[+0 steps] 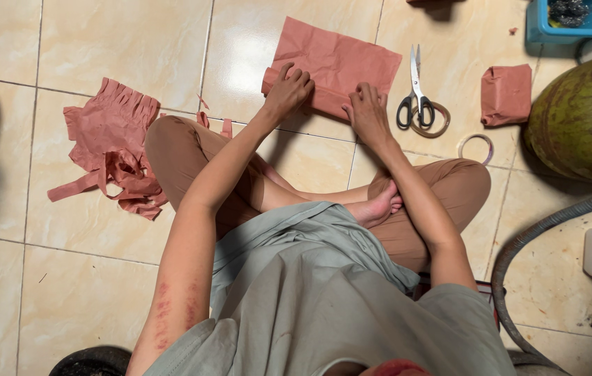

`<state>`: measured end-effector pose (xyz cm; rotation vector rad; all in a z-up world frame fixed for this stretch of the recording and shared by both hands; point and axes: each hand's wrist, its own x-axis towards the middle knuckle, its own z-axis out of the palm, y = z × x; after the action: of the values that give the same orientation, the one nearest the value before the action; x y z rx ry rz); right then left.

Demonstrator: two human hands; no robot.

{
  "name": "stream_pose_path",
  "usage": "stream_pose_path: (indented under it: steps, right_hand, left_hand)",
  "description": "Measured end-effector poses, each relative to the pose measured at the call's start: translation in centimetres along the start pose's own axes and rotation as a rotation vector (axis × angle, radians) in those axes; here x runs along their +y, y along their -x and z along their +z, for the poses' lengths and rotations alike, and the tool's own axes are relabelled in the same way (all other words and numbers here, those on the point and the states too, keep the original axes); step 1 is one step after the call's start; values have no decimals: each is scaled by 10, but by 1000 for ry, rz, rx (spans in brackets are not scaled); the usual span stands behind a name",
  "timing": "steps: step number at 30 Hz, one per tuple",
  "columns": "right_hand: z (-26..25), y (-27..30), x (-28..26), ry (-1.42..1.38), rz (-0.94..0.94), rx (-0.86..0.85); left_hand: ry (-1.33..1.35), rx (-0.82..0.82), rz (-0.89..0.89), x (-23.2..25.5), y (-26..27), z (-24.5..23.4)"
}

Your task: The person sits on the floor and wraps a small rectangular box with a pink sheet of paper. They fold the paper around the box, secure it with clear tape, and trim the excess tape with scissors. The wrapped package is then set aside.

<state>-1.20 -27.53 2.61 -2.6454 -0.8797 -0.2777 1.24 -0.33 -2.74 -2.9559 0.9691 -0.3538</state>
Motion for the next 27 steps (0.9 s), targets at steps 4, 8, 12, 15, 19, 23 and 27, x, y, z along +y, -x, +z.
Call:
stream_pose_path:
  steps: [4, 8, 12, 15, 19, 23, 27]
  right_hand:
    - [4, 3, -3, 43, -37, -4]
    - [2, 3, -6, 17, -38, -37]
    - [2, 3, -8, -1, 10, -71]
    - [3, 3, -7, -5, 17, -86]
    - [0, 3, -4, -29, 34, -135]
    - [-13, 2, -6, -45, 74, -226]
    - [-24, 5, -15, 170, -170, 78]
  left_hand:
    - [106, -80, -33, -1, -1, 12]
    - [145, -92, -31, -6, -4, 18]
    - [180, -103, -30, -15, -4, 15]
    - [244, -145, -42, -19, 1, 3]
    - [352, -242, -56, -17, 10, -17]
    - [296, -170, -6, -5, 26, -34]
    - [263, -62, 13, 7, 37, -41]
